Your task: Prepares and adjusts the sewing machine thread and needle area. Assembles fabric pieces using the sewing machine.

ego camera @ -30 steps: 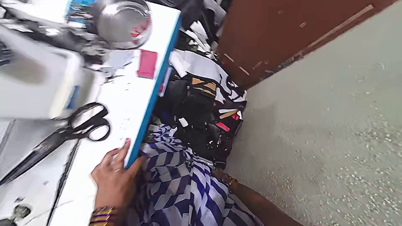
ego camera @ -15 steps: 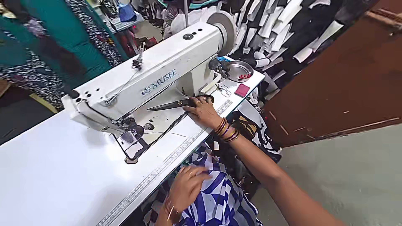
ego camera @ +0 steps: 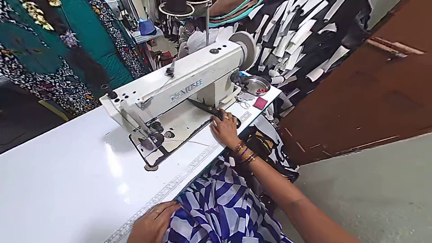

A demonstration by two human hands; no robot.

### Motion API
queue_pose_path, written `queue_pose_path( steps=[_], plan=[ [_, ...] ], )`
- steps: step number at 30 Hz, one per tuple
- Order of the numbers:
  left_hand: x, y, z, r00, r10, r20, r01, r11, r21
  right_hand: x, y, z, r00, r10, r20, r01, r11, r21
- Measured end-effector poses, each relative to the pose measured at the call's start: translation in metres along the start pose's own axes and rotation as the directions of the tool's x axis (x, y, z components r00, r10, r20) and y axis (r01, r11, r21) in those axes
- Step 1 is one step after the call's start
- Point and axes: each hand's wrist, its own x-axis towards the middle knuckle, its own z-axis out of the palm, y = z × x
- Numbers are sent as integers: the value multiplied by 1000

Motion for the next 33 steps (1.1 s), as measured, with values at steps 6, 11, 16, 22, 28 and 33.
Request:
queue_pose_path(
  steps=[6, 11, 16, 22, 28, 33],
  plan=[
    [85, 4, 16, 983, 185, 12, -171, 928, -330, -15, 10, 12, 947, -12, -322, 62, 987, 146],
    [159, 40, 31, 950, 253, 183, -155, 891, -427, -20, 4, 6, 924, 74, -376, -20, 989, 147],
    [226, 55, 72, 930, 143, 340, -49, 962, -269, -25, -4, -3, 862, 283, -421, -141, 931, 337],
    [268, 56, 129, 836, 257, 484, -285, 958, -17, -66, 72, 2, 695, 607, -385, -219, 689, 691],
    [270, 50, 146, 857, 390, 336, -452, 883, 129, -250, 269, 44, 538, 820, 197, -794, 414, 445],
    [281, 53, 142, 839, 325, 437, -449, 867, 217, -423, 278, 111, -116, 680, 724, -975, 61, -213]
  ],
)
